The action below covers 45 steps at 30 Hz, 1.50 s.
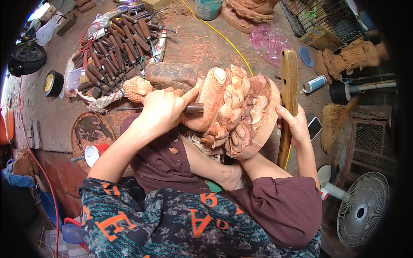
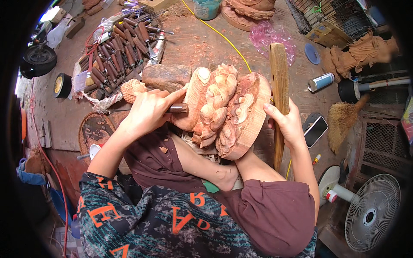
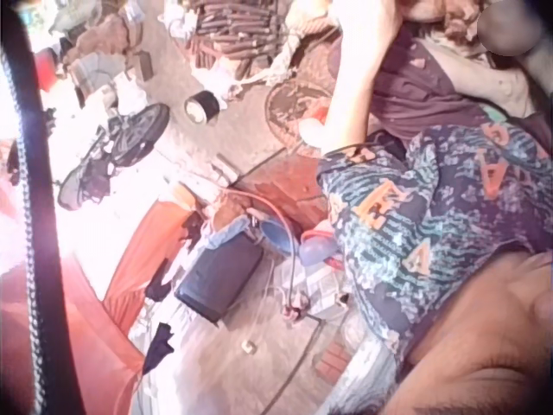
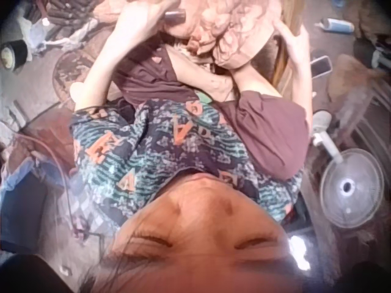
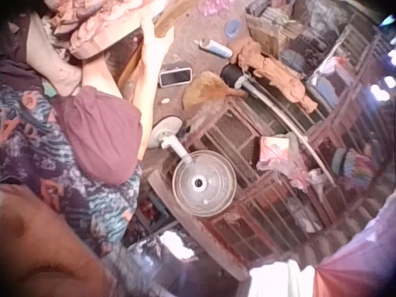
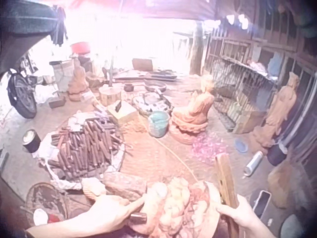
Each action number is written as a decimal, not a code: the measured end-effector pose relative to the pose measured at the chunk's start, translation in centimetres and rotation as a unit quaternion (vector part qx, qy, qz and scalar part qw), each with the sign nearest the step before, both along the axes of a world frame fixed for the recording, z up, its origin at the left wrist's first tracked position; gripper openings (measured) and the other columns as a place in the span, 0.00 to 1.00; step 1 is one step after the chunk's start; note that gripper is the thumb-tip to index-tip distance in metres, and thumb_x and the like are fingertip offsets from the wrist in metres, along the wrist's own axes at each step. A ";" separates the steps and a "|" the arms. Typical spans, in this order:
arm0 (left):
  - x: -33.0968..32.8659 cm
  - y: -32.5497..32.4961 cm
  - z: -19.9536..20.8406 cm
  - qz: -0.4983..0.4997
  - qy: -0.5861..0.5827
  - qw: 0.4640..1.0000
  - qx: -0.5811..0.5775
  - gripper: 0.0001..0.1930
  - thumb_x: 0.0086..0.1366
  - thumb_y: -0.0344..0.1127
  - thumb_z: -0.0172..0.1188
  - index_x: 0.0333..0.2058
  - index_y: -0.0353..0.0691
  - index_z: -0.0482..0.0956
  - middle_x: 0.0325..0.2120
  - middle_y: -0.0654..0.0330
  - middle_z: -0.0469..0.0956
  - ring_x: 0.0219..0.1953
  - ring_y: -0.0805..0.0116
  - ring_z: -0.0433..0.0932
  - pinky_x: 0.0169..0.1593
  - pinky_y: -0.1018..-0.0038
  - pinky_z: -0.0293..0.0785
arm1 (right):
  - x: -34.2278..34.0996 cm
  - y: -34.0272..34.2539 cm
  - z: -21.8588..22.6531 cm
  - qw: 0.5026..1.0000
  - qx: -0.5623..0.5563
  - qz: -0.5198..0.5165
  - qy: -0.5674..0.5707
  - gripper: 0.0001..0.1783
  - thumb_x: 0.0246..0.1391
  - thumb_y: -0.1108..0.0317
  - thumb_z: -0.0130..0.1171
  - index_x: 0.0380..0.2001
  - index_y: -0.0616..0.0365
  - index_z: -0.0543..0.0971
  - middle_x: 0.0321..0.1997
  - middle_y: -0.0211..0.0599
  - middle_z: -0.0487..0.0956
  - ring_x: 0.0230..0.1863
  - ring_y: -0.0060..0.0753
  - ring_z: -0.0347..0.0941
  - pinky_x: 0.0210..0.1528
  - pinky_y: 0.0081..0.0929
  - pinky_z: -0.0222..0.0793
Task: The person carves a wooden sculpture of a reclining figure using a chisel and a wooden mallet. They repeatedly strike the chisel to shape the wood, occasionally pausing to switch tools or inspect the work.
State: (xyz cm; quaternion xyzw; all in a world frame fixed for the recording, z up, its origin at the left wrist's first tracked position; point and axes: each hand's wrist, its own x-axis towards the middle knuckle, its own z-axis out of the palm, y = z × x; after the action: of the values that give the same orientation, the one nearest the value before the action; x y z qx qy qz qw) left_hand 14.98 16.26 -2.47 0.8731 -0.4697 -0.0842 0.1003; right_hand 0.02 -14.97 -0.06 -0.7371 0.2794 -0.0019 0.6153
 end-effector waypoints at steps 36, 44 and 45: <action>18.1 13.0 -11.0 0.470 0.253 0.800 -0.275 0.25 0.64 0.27 0.54 0.60 0.50 0.70 0.30 0.61 0.76 0.25 0.76 0.74 0.26 0.77 0.77 | -1.6 2.1 0.1 0.993 -0.097 -0.061 0.024 0.23 0.52 0.53 0.68 0.40 0.59 0.73 0.27 0.26 0.72 0.21 0.18 0.67 0.24 0.19 0.64; 19.2 14.4 -12.4 0.448 0.208 0.823 -0.281 0.27 0.58 0.27 0.61 0.58 0.38 0.71 0.30 0.53 0.81 0.25 0.71 0.81 0.27 0.73 0.81 | -2.1 1.5 -0.6 0.991 -0.123 -0.060 0.011 0.25 0.54 0.57 0.65 0.50 0.59 0.72 0.33 0.25 0.74 0.27 0.16 0.68 0.27 0.16 0.65; 19.2 14.2 -12.3 0.446 0.189 0.831 -0.273 0.29 0.56 0.29 0.63 0.58 0.36 0.71 0.27 0.51 0.82 0.21 0.69 0.81 0.27 0.71 0.80 | -2.3 1.2 -1.1 0.991 -0.120 -0.057 -0.006 0.26 0.54 0.56 0.65 0.50 0.59 0.72 0.34 0.25 0.74 0.27 0.16 0.67 0.27 0.16 0.64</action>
State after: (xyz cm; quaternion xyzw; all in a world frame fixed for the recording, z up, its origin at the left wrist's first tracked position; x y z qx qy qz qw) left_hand 34.20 30.44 -14.74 0.8917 -0.0053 -0.0618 0.4483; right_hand -2.31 -13.72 -1.15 -0.7885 0.3151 -0.0745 0.5229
